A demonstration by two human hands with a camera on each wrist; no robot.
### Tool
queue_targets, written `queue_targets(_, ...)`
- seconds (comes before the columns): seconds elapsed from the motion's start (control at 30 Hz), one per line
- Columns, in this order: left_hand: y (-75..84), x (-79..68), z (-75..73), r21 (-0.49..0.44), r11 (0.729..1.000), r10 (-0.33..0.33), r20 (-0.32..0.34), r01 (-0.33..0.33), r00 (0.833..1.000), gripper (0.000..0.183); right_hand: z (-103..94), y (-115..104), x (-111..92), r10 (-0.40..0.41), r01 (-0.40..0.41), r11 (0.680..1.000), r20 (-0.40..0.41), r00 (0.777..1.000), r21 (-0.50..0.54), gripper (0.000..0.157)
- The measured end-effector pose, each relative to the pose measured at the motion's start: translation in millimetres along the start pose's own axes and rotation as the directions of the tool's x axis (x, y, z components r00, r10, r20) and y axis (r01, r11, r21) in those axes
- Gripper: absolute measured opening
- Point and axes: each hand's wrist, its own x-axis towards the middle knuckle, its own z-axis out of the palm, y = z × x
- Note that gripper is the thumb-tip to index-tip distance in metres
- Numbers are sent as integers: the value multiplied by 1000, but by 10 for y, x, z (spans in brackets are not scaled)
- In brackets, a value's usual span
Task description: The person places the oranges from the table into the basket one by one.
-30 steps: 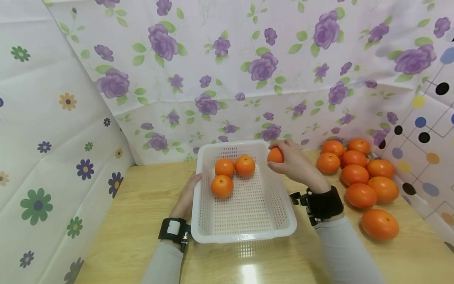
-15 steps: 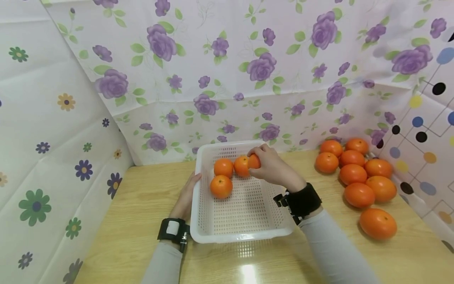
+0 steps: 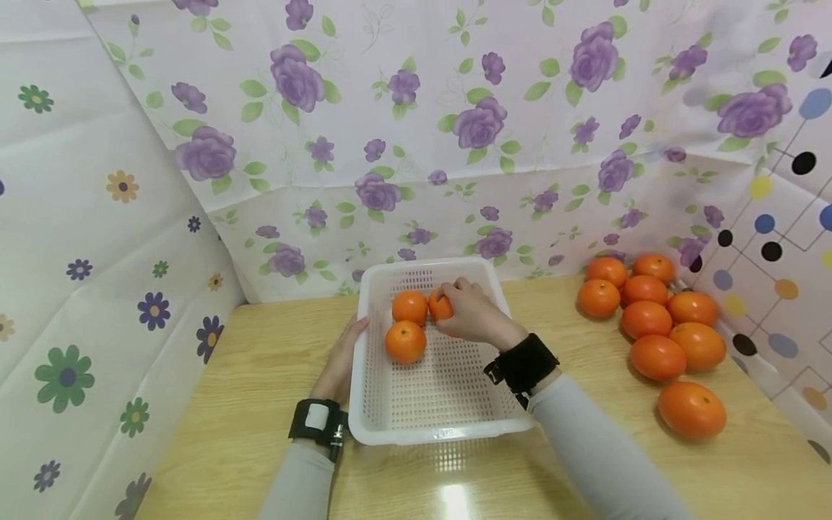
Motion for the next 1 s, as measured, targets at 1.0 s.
queue_targets(1.0, 3, -13, -2, 12, 999, -30, -21, 30, 999, 68, 523, 83, 140, -85, 118, 956, 133, 987, -269, 48)
